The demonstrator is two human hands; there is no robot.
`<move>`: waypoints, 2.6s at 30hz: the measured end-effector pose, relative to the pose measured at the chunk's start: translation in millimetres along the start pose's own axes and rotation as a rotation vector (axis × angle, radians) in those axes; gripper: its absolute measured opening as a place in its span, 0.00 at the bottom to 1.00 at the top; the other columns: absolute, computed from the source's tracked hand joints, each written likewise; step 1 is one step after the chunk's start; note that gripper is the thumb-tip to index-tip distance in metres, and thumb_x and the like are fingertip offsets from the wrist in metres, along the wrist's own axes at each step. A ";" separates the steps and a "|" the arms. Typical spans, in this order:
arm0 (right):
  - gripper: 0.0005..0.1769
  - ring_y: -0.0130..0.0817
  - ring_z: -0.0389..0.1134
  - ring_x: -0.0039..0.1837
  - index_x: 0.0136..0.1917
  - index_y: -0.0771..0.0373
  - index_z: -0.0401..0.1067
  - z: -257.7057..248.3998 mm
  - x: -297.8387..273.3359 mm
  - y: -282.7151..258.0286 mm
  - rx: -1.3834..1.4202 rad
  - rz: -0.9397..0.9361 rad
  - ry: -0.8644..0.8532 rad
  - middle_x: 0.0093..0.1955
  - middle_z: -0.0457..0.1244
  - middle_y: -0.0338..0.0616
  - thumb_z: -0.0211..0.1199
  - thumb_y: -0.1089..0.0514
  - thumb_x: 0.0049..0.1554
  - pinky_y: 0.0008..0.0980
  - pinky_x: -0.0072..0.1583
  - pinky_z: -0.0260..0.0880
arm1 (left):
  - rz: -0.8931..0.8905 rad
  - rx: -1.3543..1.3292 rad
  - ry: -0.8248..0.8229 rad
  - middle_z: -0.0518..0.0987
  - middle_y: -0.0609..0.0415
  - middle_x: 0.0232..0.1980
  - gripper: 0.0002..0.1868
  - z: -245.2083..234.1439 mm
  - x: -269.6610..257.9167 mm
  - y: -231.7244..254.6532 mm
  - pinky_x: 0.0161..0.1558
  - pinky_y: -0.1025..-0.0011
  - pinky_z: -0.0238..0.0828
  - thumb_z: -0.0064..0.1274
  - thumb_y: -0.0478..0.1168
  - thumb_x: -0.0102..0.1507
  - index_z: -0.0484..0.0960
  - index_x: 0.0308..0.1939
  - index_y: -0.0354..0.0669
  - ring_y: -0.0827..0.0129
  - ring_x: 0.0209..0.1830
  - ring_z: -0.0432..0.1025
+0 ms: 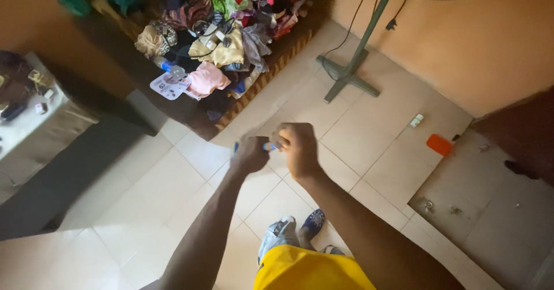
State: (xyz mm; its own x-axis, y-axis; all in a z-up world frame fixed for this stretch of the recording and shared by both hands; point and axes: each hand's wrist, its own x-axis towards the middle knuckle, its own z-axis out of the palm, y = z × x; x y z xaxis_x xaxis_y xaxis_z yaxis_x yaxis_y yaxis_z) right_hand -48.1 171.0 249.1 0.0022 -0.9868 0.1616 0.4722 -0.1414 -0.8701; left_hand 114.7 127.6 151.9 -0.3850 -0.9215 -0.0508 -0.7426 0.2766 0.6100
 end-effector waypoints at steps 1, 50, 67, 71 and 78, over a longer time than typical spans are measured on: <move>0.19 0.29 0.49 0.32 0.25 0.61 0.50 4.3 3.3 16.7 0.025 0.042 -0.001 0.26 0.49 0.38 0.47 0.61 0.56 0.35 0.40 0.54 | -0.101 0.077 -0.045 0.84 0.38 0.40 0.18 -4.7 -6.1 -8.3 0.49 0.48 0.72 0.52 0.34 0.52 0.86 0.45 0.49 0.41 0.45 0.77; 0.17 0.43 0.57 0.31 0.24 0.67 0.61 26.1 -173.1 -62.0 -0.998 0.013 -0.003 0.24 0.56 0.52 0.53 0.56 0.50 0.42 0.38 0.58 | 0.365 -0.117 -0.338 0.84 0.46 0.44 0.17 128.5 -79.9 67.9 0.44 0.58 0.79 0.59 0.40 0.53 0.81 0.45 0.40 0.55 0.42 0.80; 0.22 0.27 0.47 0.30 0.23 0.61 0.49 -148.4 -105.2 -73.8 -0.278 -0.080 0.444 0.24 0.47 0.38 0.48 0.58 0.57 0.35 0.36 0.52 | 0.208 0.034 -0.361 0.84 0.38 0.41 0.12 172.8 43.4 130.9 0.50 0.49 0.73 0.52 0.38 0.56 0.87 0.42 0.47 0.42 0.44 0.78; 0.22 0.26 0.46 0.30 0.23 0.62 0.51 -158.8 -98.1 -85.0 -0.529 0.043 0.426 0.23 0.47 0.37 0.49 0.58 0.56 0.36 0.35 0.49 | 0.132 -0.074 -0.335 0.84 0.37 0.42 0.12 246.1 58.5 126.5 0.48 0.50 0.75 0.50 0.41 0.61 0.86 0.42 0.42 0.46 0.44 0.79; 0.19 0.29 0.49 0.29 0.23 0.66 0.53 -177.3 -89.3 -104.5 -0.854 -0.029 0.408 0.22 0.49 0.43 0.50 0.58 0.52 0.36 0.34 0.52 | 0.319 -0.097 -0.324 0.80 0.33 0.46 0.22 274.9 95.0 160.4 0.42 0.53 0.78 0.59 0.37 0.52 0.78 0.48 0.27 0.45 0.45 0.77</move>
State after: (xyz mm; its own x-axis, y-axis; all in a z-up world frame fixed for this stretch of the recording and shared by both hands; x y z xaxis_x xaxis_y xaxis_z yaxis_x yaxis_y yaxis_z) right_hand -253.9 260.1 243.1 -0.3838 -0.9106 0.1536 -0.3377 -0.0165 -0.9411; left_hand -191.6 159.4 27.6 -0.7488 -0.6576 -0.0834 -0.5105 0.4919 0.7053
